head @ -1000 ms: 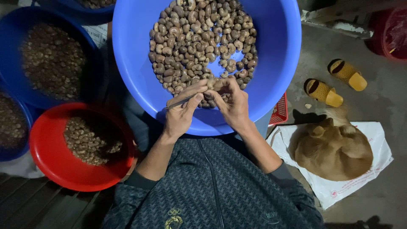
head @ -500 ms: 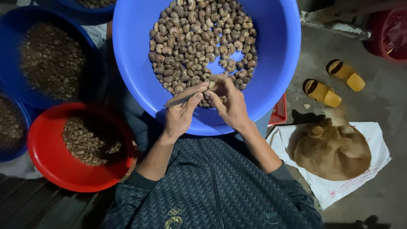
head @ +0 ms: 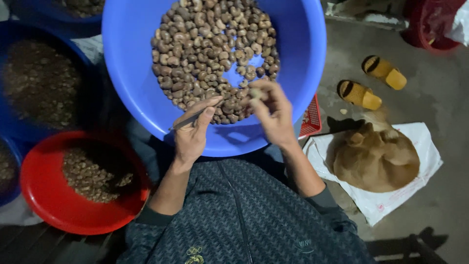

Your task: A person sits on the floor and uses a small metal tool to pry open nuts from a large blue bowl, sorting the processed nuts into a red bowl.

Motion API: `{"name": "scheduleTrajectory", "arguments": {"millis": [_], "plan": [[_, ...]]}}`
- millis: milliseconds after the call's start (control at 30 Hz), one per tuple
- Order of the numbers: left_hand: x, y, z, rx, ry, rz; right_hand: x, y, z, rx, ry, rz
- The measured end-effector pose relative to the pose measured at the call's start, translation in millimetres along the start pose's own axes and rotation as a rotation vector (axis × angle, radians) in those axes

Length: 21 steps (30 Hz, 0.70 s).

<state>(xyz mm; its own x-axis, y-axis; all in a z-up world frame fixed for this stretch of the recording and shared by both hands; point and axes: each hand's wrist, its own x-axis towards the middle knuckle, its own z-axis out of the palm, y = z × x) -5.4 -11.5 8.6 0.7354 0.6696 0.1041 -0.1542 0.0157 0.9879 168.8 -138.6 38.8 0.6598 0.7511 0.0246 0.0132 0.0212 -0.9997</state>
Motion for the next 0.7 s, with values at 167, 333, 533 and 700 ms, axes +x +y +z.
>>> {"name": "scheduleTrajectory", "arguments": {"millis": [167,333,533,700], "plan": [[-1,1,5,0.023,-0.009,-0.077,-3,14,-88,-0.109,0.392,-0.113],[-2,2,4,0.075,0.003,-0.122,-33,92,-169,-0.172,0.531,0.049],[-1,1,7,0.076,0.039,-0.140,-64,129,-201,-0.550,0.405,0.310],[0,0,8,0.108,0.075,-0.135,-39,94,-186,-0.766,0.444,0.031]]}}
